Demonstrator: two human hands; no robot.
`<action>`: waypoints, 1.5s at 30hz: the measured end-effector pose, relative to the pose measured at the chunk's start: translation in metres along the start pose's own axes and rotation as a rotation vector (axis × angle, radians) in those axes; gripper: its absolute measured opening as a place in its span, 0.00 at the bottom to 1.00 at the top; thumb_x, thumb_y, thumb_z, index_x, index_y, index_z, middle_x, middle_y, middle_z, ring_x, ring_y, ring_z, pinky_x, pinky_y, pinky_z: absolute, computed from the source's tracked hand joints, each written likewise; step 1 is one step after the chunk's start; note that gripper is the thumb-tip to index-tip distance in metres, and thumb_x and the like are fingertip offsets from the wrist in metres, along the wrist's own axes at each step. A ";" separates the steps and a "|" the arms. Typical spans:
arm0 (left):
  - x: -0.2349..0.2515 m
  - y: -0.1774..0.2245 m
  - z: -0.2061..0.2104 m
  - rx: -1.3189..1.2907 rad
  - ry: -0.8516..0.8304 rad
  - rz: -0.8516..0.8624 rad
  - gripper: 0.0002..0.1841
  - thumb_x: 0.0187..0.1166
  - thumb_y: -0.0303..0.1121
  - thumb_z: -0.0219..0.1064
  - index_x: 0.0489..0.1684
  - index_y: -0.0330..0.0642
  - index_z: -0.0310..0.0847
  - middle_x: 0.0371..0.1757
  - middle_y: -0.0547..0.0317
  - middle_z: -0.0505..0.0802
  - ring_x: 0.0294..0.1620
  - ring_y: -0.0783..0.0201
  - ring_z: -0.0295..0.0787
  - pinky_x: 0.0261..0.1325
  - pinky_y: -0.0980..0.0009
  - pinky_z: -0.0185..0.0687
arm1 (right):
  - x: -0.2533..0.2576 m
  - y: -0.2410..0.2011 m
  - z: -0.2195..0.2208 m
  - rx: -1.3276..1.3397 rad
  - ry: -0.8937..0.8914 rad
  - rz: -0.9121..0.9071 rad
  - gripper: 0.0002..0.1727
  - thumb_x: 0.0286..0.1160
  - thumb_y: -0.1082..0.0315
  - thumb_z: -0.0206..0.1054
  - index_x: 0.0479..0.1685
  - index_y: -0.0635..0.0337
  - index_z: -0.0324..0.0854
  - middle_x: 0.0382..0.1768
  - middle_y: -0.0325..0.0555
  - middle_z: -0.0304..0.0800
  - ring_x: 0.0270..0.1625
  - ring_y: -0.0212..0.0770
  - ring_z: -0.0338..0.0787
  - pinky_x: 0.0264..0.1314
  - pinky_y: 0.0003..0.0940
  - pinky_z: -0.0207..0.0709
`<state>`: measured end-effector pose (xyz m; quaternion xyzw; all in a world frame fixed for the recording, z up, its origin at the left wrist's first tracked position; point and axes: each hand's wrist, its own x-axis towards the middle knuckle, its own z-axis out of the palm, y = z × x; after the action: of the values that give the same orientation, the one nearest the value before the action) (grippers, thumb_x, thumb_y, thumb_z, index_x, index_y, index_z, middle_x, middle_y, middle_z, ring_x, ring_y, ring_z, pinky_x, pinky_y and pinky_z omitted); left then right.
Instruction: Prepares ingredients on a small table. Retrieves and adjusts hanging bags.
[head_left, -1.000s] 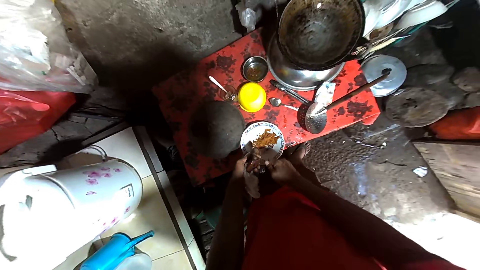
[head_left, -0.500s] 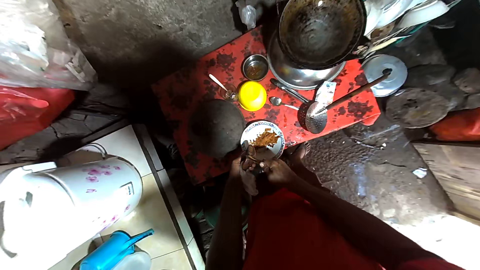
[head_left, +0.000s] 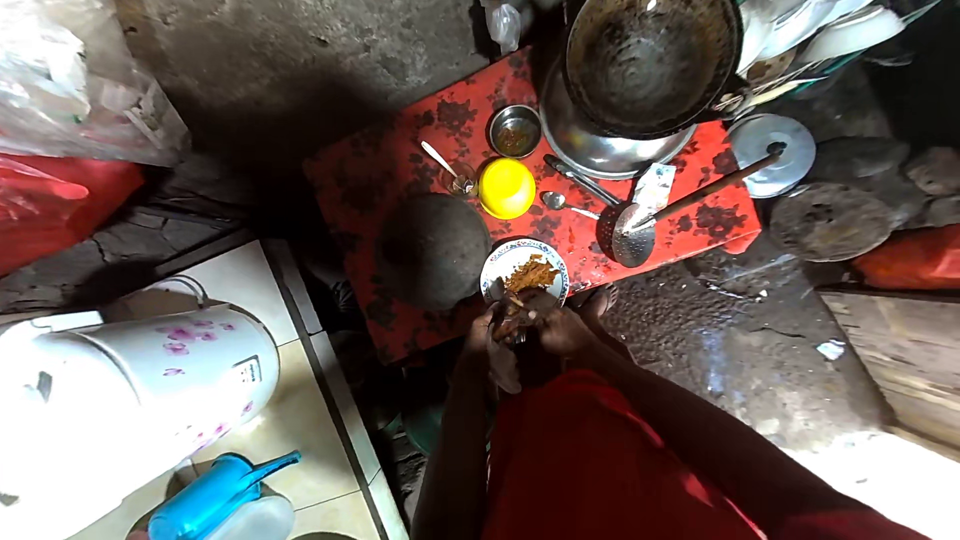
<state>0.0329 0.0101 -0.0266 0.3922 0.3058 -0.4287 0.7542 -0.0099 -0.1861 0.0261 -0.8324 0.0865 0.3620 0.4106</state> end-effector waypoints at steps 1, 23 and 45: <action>0.000 -0.002 0.000 -0.012 0.019 -0.013 0.24 0.95 0.42 0.36 0.58 0.35 0.78 0.30 0.48 0.89 0.21 0.62 0.85 0.23 0.70 0.82 | 0.005 0.000 -0.002 0.006 -0.020 0.047 0.29 0.95 0.50 0.42 0.61 0.62 0.85 0.56 0.62 0.91 0.65 0.60 0.89 0.70 0.63 0.77; -0.005 0.004 0.006 0.002 0.044 0.026 0.23 0.95 0.41 0.38 0.51 0.36 0.79 0.25 0.53 0.87 0.19 0.65 0.83 0.22 0.72 0.81 | -0.009 -0.001 0.003 0.015 0.017 -0.045 0.29 0.93 0.51 0.45 0.52 0.65 0.86 0.49 0.62 0.91 0.60 0.61 0.90 0.67 0.63 0.78; -0.001 0.005 0.009 0.061 -0.032 -0.012 0.25 0.94 0.40 0.33 0.56 0.36 0.77 0.27 0.50 0.88 0.19 0.64 0.83 0.21 0.73 0.80 | -0.016 -0.002 -0.002 0.075 0.010 -0.022 0.27 0.94 0.52 0.45 0.52 0.65 0.86 0.49 0.62 0.91 0.60 0.60 0.90 0.67 0.62 0.77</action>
<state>0.0381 0.0045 -0.0190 0.4063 0.2829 -0.4484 0.7442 -0.0195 -0.1890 0.0387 -0.8192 0.0929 0.3497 0.4450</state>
